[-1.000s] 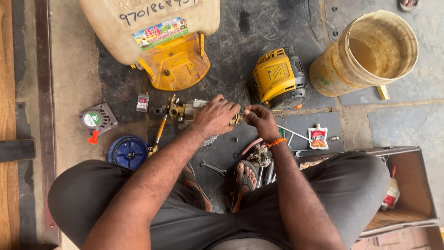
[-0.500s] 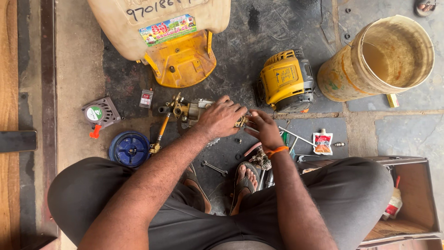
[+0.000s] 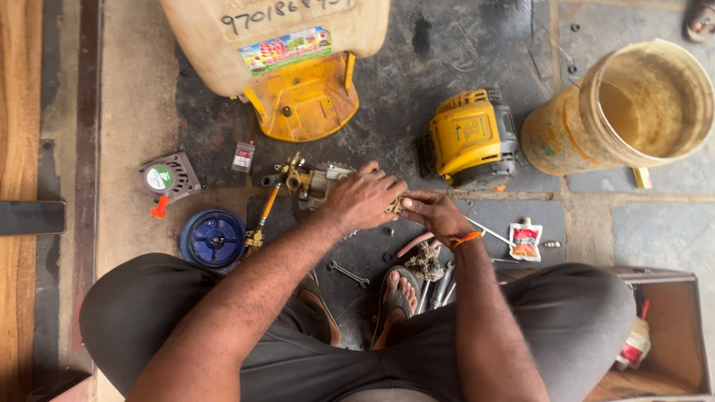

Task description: The person sits on the floor and works on a small engine, using a wrench to tighten bolts and adjusting internal components by hand. The person handles the engine block, a wrench, and small metal parts during the repair process.

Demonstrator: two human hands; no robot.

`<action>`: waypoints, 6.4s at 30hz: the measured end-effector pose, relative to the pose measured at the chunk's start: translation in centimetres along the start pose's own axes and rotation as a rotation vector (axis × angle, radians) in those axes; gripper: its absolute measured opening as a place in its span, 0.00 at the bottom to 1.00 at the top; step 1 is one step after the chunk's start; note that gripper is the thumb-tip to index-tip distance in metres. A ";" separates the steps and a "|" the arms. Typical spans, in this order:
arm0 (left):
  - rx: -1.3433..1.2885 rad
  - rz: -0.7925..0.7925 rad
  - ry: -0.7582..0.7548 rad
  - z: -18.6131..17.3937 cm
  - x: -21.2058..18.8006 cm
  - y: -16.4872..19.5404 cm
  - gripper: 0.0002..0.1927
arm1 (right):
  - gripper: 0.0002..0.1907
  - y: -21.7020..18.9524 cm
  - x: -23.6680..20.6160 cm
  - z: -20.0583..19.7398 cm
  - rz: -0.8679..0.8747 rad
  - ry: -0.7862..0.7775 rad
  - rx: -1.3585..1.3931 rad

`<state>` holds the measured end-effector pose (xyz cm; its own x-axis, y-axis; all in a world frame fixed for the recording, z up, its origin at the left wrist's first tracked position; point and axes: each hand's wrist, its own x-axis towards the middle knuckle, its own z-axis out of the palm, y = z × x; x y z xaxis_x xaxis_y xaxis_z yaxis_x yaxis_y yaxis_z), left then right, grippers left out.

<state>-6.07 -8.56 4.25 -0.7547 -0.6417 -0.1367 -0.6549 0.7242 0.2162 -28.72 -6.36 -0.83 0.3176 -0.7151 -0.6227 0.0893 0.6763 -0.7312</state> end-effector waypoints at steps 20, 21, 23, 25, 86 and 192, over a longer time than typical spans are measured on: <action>-0.048 -0.053 -0.042 -1.1 0.1 0.1 0.32 | 0.19 -0.2 -0.8 1.5 -0.125 0.079 -0.076; -0.043 -0.050 -0.059 -1.1 0.0 0.1 0.32 | 0.18 0.1 -0.8 1.4 -0.164 0.090 -0.094; -0.044 -0.062 -0.066 -1.1 -0.1 0.1 0.32 | 0.16 0.5 -0.2 1.2 -0.259 0.101 -0.131; -0.079 -0.077 -0.055 -1.1 -0.2 0.2 0.30 | 0.14 1.0 0.3 0.8 -0.282 0.129 -0.148; -0.076 -0.065 0.024 -1.1 -0.5 -0.1 0.31 | 0.16 -0.5 -0.7 2.2 -0.315 0.090 -0.302; -0.115 -0.085 0.122 0.9 -1.4 -0.3 0.37 | 0.14 1.9 -2.1 3.5 -0.020 0.377 0.250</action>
<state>-4.84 -7.58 3.48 -0.6819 -0.7302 -0.0426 -0.7019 0.6370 0.3187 -25.93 -2.92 0.06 -0.0481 -0.7116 -0.7010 0.3315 0.6506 -0.6832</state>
